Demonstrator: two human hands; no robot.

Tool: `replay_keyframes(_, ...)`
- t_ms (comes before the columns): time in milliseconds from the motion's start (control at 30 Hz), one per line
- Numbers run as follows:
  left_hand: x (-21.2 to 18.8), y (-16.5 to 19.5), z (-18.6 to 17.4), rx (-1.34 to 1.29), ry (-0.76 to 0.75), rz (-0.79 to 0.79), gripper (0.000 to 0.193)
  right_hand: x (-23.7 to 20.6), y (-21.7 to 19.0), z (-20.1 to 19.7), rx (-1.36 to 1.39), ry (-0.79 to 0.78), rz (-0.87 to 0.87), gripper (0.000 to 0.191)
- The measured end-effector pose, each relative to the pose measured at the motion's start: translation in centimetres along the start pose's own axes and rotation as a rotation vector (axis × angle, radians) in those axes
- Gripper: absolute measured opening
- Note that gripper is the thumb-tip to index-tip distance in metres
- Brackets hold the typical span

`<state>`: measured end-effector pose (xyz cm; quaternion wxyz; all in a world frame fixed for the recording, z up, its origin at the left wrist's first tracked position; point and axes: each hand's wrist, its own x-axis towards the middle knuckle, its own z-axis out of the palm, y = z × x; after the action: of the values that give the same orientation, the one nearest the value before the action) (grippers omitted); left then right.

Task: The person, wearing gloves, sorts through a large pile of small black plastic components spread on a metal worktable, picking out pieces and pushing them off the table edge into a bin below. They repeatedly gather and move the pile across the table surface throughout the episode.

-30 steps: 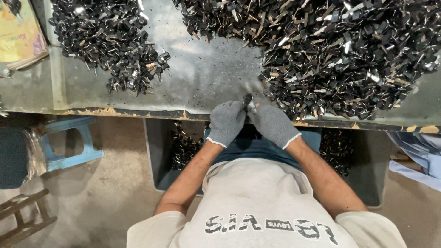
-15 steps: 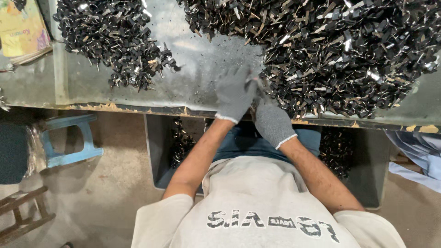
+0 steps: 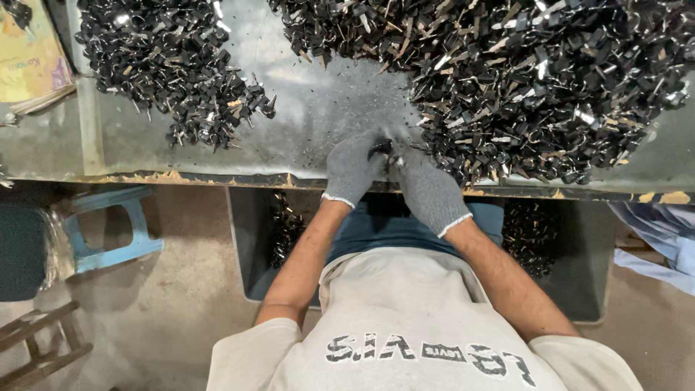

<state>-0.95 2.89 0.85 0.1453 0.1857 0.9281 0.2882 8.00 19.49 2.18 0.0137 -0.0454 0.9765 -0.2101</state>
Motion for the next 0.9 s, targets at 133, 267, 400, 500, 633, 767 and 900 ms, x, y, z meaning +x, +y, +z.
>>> replay_keyframes(133,-1.2,-1.2,0.8,-0.006,0.278,0.310,0.029,0.3,0.1,0.8,0.116,0.075,0.005,0.036)
replay_keyframes(267,-1.6,-1.6,1.8,0.022,0.312,0.381,0.033,1.0,0.5,2.4,0.011,-0.116,0.170,0.025)
replay_keyframes(400,-1.5,-1.7,1.8,0.001,0.300,0.331,0.040,1.5,1.7,2.7,0.131,-0.143,0.148,0.053)
replay_keyframes(500,-1.5,-1.8,1.5,-0.003,0.294,0.341,0.035,1.6,1.6,2.1,0.138,-0.060,0.065,0.022)
replay_keyframes(633,-1.5,-1.9,2.0,0.093,0.320,0.384,0.020,1.4,-0.5,1.6,-0.035,-0.046,0.108,0.020)
replay_keyframes(767,-1.2,-2.2,2.1,0.055,0.310,0.434,0.025,1.5,-0.7,1.1,0.010,-0.189,0.198,0.028)
replay_keyframes(900,-1.1,-2.4,1.8,0.052,0.278,0.432,0.026,1.6,0.2,1.2,0.067,-0.021,0.012,0.018)
